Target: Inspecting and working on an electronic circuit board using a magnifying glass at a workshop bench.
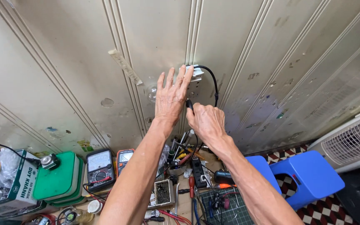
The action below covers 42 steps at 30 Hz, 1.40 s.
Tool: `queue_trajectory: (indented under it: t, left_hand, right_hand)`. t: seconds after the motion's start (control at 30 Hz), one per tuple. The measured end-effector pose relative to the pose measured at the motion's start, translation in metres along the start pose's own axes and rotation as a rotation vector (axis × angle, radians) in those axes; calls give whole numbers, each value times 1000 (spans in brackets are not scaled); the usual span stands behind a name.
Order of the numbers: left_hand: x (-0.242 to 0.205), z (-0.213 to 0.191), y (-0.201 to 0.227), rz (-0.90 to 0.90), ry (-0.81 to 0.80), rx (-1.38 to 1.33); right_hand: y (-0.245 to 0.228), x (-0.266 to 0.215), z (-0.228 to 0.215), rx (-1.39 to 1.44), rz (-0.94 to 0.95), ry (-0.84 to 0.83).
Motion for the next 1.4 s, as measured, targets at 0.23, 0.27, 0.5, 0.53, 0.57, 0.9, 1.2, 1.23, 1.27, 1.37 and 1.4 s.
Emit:
queue_trajectory:
  t: [0.23,0.27,0.5,0.53,0.57,0.9,1.2,1.23,1.27,1.37,1.4]
  left_hand:
    - [-21,-37,11,-33,-98,-45]
    - [-18,-56,10,-77,-84,-146]
    - [-131,-200,9,-419,-28,-471]
    - [-151,-209,7,-543,-88,-526]
    - [-172,-217,7,-668,-151,-582]
    - [-415,-281,-32,-1027,-346,-123]
    - [-497,-293,-11,-1365,-475,-159]
    - [-506,-290,-9,-1403,-443,-201]
    - [-515,-293,-10,-1445,-406,-225]
    - [-511,-299,-6,-1450,-405,-183]
    - [-510,-298,-2,-1446,-411,-186]
  right_hand:
    - [68,-104,54,132,269,-284]
    - [84,-113,65,155,313,-310]
    - [157,-228,161,401,680,-675]
    - [161,-243,169,472,687,-693]
    - [165,-258,177,543,695,-711]
    - [232,-404,125,682,832,-548]
    - [353,-620,138,678,1697,-133]
    - [355,-636,142,756,1784,-108]
    - [350,-648,155,845,1865,-98]
    - [342,-655,170,1018,1941,-103]
    - [335,-650,170,1017,1947,-96]
Point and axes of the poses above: each hand's wrist, its own x-axis towards the middle knuckle, its own z-axis out of the palm, y = z × x, the point moved 9 cm from there along x, towards the middle knuckle, and after that the axes turned 6 degrees about y, right-handed, at the moved point
